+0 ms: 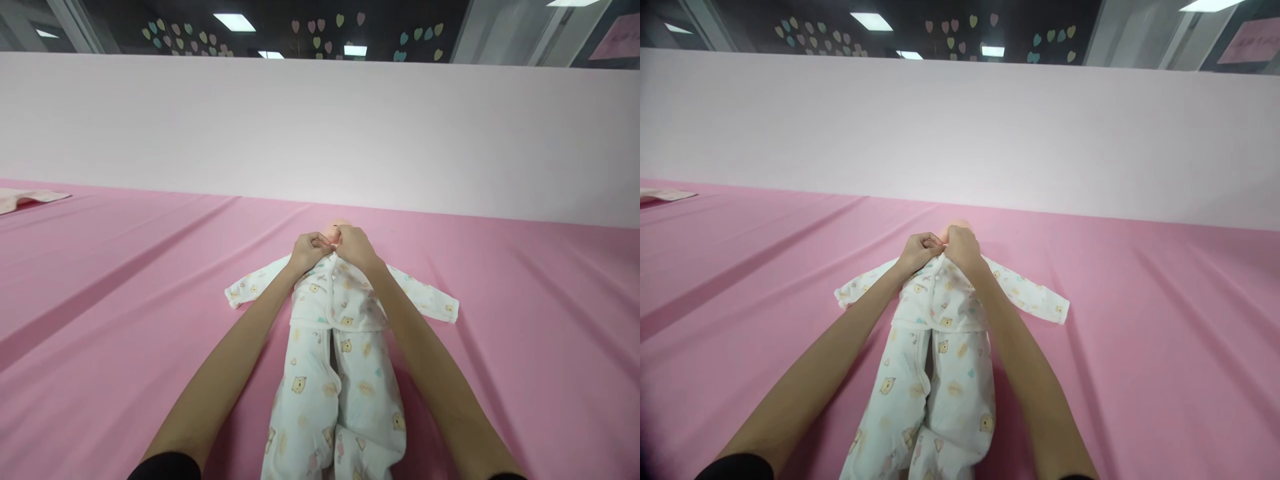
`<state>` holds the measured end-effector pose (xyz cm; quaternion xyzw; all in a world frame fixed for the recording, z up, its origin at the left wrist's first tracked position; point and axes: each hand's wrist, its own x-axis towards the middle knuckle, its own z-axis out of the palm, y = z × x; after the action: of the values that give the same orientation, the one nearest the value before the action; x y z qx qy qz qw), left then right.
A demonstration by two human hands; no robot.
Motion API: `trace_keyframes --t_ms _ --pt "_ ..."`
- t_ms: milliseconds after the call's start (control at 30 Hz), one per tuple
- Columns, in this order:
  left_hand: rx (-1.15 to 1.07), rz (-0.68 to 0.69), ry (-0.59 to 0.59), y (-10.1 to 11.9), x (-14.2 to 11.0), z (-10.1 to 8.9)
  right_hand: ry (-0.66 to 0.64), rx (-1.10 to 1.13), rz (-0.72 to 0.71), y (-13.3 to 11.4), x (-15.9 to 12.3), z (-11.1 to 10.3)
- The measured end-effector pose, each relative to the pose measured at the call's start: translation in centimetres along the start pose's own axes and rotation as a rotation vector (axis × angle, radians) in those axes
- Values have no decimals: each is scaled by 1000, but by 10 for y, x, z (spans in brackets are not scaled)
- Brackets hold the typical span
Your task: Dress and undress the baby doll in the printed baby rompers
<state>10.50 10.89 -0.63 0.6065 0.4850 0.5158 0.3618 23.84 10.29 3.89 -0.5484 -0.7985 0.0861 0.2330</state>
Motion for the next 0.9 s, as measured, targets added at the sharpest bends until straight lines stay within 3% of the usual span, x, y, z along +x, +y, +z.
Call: trace_keyframes --t_ms 167,300,600,767,900 --pt "-12 28 -28 -4 2 -3 -11 -32 -14 -3 -1 3" --pt "-15 12 -51 -6 1 -4 -36 232 25 8 5 2" --pt "-5 -25 -78 1 -2 -3 -180 877 317 17 10 3" --pt "-37 -58 -88 4 -2 -3 -162 1052 380 18 12 3" --pt "-63 -60 -85 4 -3 -2 -121 1071 412 20 15 7"
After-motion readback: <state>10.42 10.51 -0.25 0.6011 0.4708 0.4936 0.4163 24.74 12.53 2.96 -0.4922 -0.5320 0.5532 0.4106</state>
